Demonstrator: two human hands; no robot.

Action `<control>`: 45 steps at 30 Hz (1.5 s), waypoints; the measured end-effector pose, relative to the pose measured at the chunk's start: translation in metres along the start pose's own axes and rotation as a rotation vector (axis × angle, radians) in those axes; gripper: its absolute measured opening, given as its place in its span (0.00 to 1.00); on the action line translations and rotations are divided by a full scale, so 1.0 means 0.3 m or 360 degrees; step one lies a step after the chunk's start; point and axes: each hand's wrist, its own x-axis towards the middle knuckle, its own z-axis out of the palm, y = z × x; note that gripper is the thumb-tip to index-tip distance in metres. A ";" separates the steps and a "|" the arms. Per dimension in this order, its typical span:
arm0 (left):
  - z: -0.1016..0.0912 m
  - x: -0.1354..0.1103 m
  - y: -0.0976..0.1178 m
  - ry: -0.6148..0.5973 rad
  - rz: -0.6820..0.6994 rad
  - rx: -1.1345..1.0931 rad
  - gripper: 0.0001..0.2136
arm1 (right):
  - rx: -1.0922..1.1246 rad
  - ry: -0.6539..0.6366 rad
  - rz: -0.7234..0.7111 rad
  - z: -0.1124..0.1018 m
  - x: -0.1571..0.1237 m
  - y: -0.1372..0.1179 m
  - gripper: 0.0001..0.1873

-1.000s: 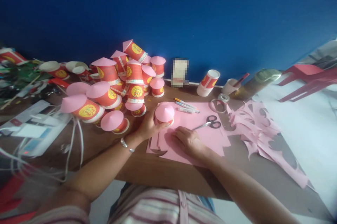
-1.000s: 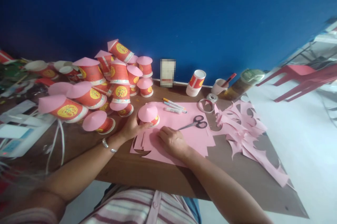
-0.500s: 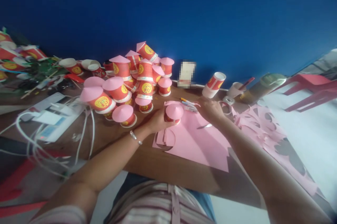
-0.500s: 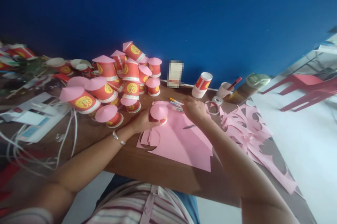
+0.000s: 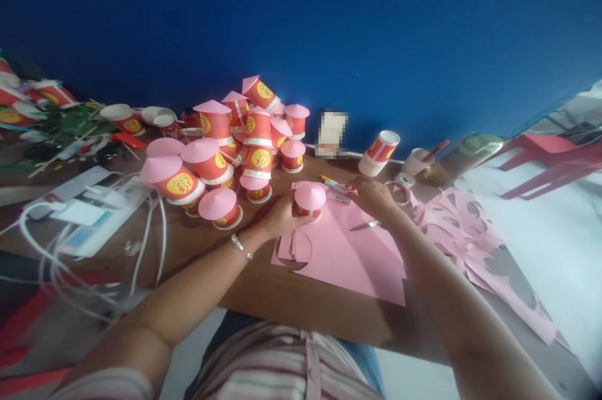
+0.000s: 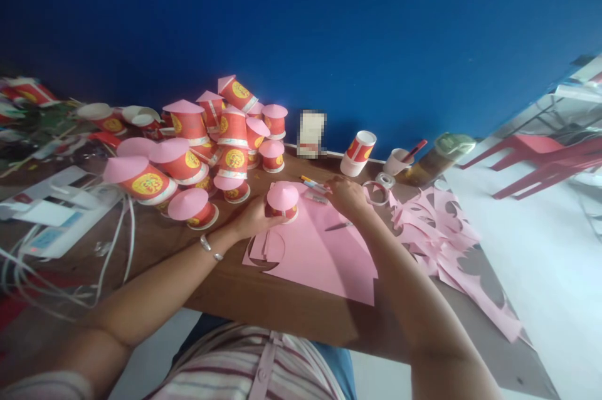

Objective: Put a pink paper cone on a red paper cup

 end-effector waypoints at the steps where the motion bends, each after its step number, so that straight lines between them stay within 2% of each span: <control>1: -0.002 0.001 0.001 -0.0019 -0.0014 -0.0009 0.22 | 0.0006 0.0004 0.0000 0.000 -0.002 0.000 0.15; 5: -0.013 0.006 0.000 -0.0051 -0.0091 -0.0187 0.22 | 0.0044 0.0059 0.0007 0.019 -0.014 0.002 0.15; 9: -0.012 0.010 -0.014 -0.0007 -0.0219 -0.0372 0.26 | 0.0260 0.0240 0.0056 0.063 -0.024 0.024 0.14; 13: -0.007 0.011 -0.014 -0.0029 -0.0186 -0.0323 0.25 | 0.0524 0.0321 0.0087 0.105 -0.020 0.065 0.13; 19: -0.005 0.003 0.008 0.0058 -0.0130 -0.0124 0.26 | 0.0615 0.0374 0.0060 0.128 -0.013 0.084 0.10; 28: 0.006 0.001 0.029 0.0103 -0.0054 -0.0163 0.25 | 0.0597 0.0536 -0.0022 0.174 -0.002 0.093 0.11; 32: 0.010 0.002 0.034 0.0172 0.0116 -0.0111 0.26 | 0.0590 0.0587 -0.0072 0.188 0.002 0.096 0.11; 34: 0.011 0.003 0.031 0.0143 0.0138 -0.0097 0.28 | 0.0579 0.0599 -0.0071 0.190 0.002 0.091 0.12; 38: 0.006 0.008 0.028 0.0056 0.0023 0.0010 0.28 | 0.0560 0.0592 -0.0072 0.187 -0.005 0.082 0.13; 42: -0.008 0.009 0.055 -0.0033 0.0162 0.0103 0.24 | 0.0496 0.0640 -0.0209 0.186 -0.016 0.071 0.16; 45: -0.016 0.006 0.077 -0.0050 0.0142 0.0054 0.24 | 0.0408 0.0662 -0.0358 0.195 -0.022 0.052 0.17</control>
